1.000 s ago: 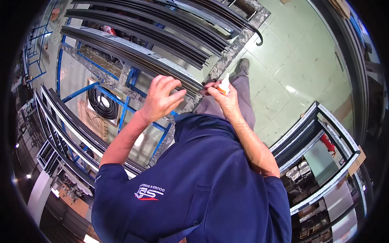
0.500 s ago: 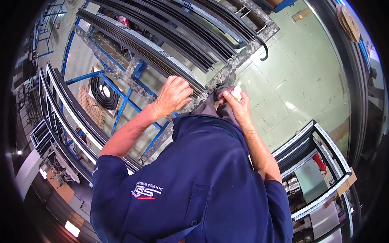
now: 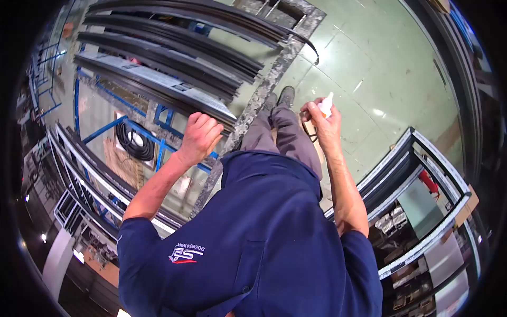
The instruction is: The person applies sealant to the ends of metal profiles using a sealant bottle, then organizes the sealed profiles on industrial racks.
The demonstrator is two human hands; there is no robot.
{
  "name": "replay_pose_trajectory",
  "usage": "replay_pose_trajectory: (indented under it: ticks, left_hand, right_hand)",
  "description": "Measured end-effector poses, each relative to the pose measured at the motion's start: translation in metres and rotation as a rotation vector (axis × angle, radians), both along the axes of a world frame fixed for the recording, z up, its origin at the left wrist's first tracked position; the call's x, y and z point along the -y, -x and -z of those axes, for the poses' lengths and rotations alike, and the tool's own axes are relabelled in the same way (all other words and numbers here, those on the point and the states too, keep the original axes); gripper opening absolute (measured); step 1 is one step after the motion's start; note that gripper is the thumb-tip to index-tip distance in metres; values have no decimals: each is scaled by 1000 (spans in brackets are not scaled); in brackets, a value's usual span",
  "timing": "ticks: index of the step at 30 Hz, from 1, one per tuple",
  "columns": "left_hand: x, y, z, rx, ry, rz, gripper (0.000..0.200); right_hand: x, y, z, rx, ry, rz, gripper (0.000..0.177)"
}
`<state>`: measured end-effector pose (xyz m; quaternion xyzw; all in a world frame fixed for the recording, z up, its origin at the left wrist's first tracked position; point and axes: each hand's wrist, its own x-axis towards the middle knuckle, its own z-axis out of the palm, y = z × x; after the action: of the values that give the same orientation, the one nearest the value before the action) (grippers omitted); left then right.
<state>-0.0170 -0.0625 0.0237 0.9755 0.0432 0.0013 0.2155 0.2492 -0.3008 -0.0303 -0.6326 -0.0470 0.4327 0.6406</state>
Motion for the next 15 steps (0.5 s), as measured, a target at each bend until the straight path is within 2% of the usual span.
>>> replay_pose_trajectory:
  ticks: [5, 8, 11, 15]
  left_hand:
    - [-5, -5, 3, -12, 40, 60, 30]
    - [-8, -7, 1, -32, -12, 91, 32]
    - [-6, -3, 7, 38, -83, 100, 14]
    - [-3, -3, 3, 70, -82, 88, 16]
  right_hand:
    - [51, 5, -2, 121, 154, 180, 24]
    - [61, 23, -1, 116, 145, 240, 24]
    - [58, 42, -5, 87, 89, 265, 22]
    - [49, 56, -13, 51, 24, 248, 20]
